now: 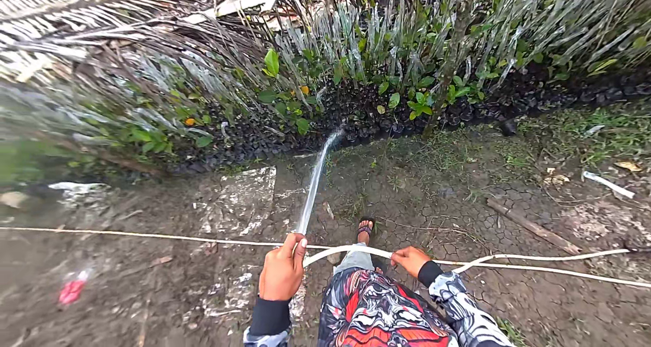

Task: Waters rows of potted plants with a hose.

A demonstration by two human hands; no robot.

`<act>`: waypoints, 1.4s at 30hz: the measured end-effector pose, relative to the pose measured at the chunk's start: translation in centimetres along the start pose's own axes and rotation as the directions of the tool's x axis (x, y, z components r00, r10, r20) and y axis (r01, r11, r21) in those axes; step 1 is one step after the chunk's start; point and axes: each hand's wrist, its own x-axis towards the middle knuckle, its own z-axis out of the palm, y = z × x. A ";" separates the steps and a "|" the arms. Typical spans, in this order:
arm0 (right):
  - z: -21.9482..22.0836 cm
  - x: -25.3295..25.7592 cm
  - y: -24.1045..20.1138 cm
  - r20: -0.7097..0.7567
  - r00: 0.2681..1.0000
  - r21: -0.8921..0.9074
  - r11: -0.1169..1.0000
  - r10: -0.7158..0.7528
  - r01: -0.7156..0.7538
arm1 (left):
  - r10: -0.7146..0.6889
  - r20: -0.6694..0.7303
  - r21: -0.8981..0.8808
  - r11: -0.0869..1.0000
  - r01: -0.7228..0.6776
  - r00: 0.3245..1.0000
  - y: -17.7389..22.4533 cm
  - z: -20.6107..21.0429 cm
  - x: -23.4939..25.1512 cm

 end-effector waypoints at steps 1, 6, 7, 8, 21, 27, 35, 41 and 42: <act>0.0 0.2 0.0 0.001 1.000 -0.003 1.000 -0.002 0.002 | -0.003 0.020 0.003 1.000 0.003 1.000 0.0 -0.1 -0.1; 0.1 -0.1 -0.4 0.020 1.000 0.009 1.000 -0.002 0.001 | 0.012 0.041 0.004 1.000 -0.012 0.999 -0.1 0.2 -0.1; 0.2 0.0 -0.3 0.024 1.000 0.012 1.000 0.003 -0.003 | 0.013 0.048 0.005 1.000 -0.013 0.999 -0.2 0.2 -0.2; 0.3 0.2 -0.2 0.024 1.000 0.009 1.000 0.005 -0.005 | 0.012 0.056 0.003 1.000 -0.012 0.998 -0.2 0.2 -0.2; 0.8 1.4 -0.4 0.039 0.999 0.023 1.000 0.019 -0.020 | -0.012 0.022 -0.015 1.000 0.012 1.000 -1.8 0.2 0.5; 1.1 2.2 -1.3 0.041 0.999 0.000 1.000 0.027 -0.027 | -0.001 -0.028 -0.031 1.000 0.000 1.000 -3.3 0.2 0.6; 2.2 2.8 -4.8 0.029 0.998 -0.059 0.996 0.063 -0.061 | 0.022 -0.059 -0.076 0.997 -0.026 0.998 -7.3 -0.6 1.3; 5.6 5.3 -8.1 -0.029 0.994 -0.099 0.989 0.105 -0.107 | 0.031 -0.028 -0.113 0.993 -0.034 0.999 -13.3 -2.3 2.2; 6.0 5.5 -9.3 -0.020 0.993 -0.122 0.985 0.117 -0.119 | 0.040 -0.017 -0.120 0.992 -0.042 0.999 -14.6 -2.6 2.2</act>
